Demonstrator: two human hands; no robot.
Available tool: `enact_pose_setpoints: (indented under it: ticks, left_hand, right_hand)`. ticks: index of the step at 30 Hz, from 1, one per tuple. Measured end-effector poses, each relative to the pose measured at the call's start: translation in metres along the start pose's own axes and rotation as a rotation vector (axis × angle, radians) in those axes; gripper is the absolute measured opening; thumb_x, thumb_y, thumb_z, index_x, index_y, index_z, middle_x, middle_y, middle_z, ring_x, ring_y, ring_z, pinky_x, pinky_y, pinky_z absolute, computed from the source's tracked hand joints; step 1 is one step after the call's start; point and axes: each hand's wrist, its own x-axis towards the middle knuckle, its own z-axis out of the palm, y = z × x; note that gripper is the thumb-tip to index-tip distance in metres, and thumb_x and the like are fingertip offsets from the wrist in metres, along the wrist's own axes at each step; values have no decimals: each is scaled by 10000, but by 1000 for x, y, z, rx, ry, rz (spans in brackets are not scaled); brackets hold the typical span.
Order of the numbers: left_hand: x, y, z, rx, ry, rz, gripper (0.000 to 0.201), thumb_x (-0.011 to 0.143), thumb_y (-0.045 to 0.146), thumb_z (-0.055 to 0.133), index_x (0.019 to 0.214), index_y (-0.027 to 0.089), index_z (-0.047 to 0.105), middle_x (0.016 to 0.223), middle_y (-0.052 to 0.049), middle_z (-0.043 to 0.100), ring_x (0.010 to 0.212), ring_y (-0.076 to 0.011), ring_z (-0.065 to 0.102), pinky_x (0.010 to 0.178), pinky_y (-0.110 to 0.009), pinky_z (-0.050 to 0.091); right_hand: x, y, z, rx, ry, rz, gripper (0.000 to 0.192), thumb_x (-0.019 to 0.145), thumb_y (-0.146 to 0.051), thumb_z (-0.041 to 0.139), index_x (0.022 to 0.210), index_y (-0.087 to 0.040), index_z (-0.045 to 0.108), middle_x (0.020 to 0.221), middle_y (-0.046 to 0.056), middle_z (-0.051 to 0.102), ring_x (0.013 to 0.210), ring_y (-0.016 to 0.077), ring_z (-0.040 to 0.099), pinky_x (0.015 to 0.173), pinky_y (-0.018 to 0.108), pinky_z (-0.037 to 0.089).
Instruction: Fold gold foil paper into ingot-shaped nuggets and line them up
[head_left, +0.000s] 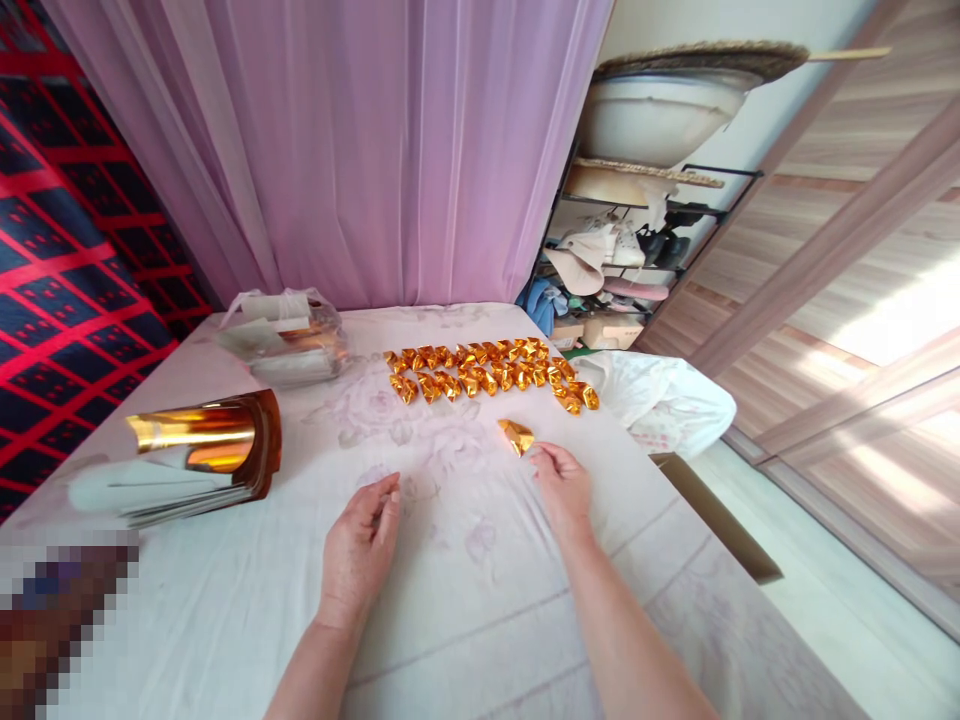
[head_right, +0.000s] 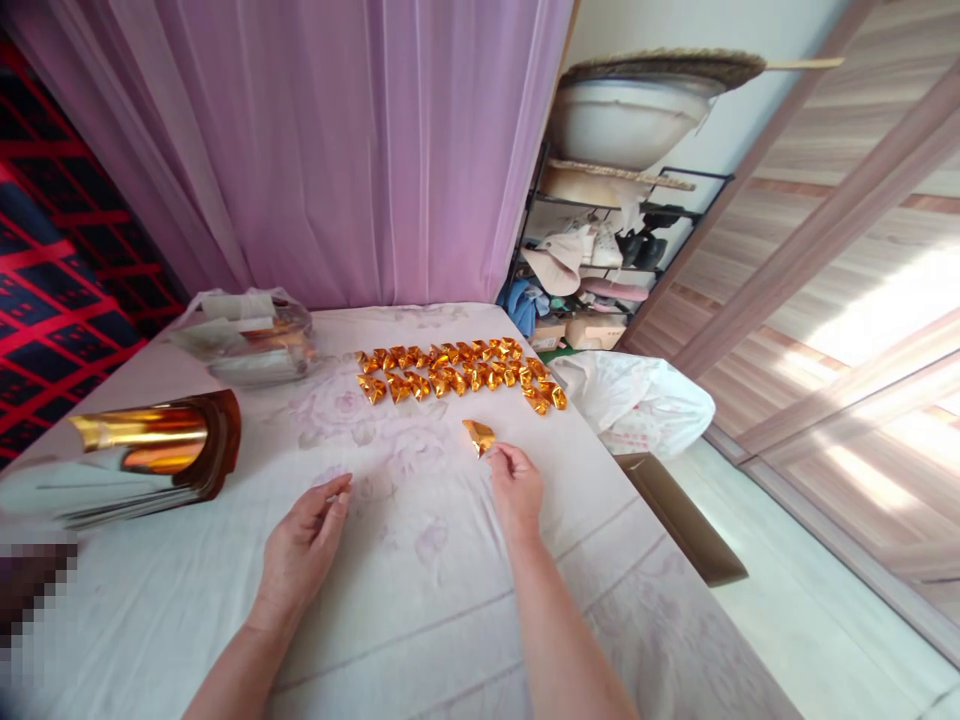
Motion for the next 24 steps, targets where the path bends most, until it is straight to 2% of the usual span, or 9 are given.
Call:
enact_pose_setpoints:
  ticks: [3,5,10,13,19,24]
  left_hand:
    - [1,0,0,-9,-2,-7,354,891,437,477,1046,225,715,1032,-62,734,828,-184,711,718,-281,573]
    - [1,0,0,-11,-3,-4,355,887,438,475,1032,223,719,1036,-65,737,849,-191,712,736,-289,574]
    - [3,2,-1,-14,-8,1,349,888,431,478,1033,221,716,1015,-61,739,824,-186,711,712,-283,574]
    - [3,3,-1,-14,-8,4,340,886,421,482,1026,218,715,1011,-62,741,814,-186,712,703,-285,575]
    - [2,1,0,-19,-6,3,337,887,423,488,1024,217,716,1016,-62,740,814,-183,711,710,-284,571]
    - [2,1,0,-39,-12,-9,339,884,425,495,1033,216,715,982,-56,738,770,-173,701,709,-285,570]
  right_hand:
    - [9,-2,-7,-83,36,-93,359,711,-502,556,832,-186,673,827,74,701,711,197,619,686,327,490]
    - [15,-7,-8,-209,20,-154,396,690,-502,586,908,-178,654,949,106,686,792,217,628,689,327,485]
    - [18,-12,-1,-488,-11,-102,463,747,-474,610,1075,-148,598,1088,151,649,917,246,631,819,366,469]
    - [13,-12,6,-580,-14,-148,471,775,-466,624,1111,-138,585,1103,156,651,1013,272,610,887,373,446]
    - [9,-20,12,-661,-34,-175,452,852,-468,570,1140,-121,586,1090,158,656,1020,277,607,897,366,436]
    - [14,-27,14,-661,-93,-115,358,857,-326,565,1178,-171,585,1072,103,657,931,221,630,838,315,446]
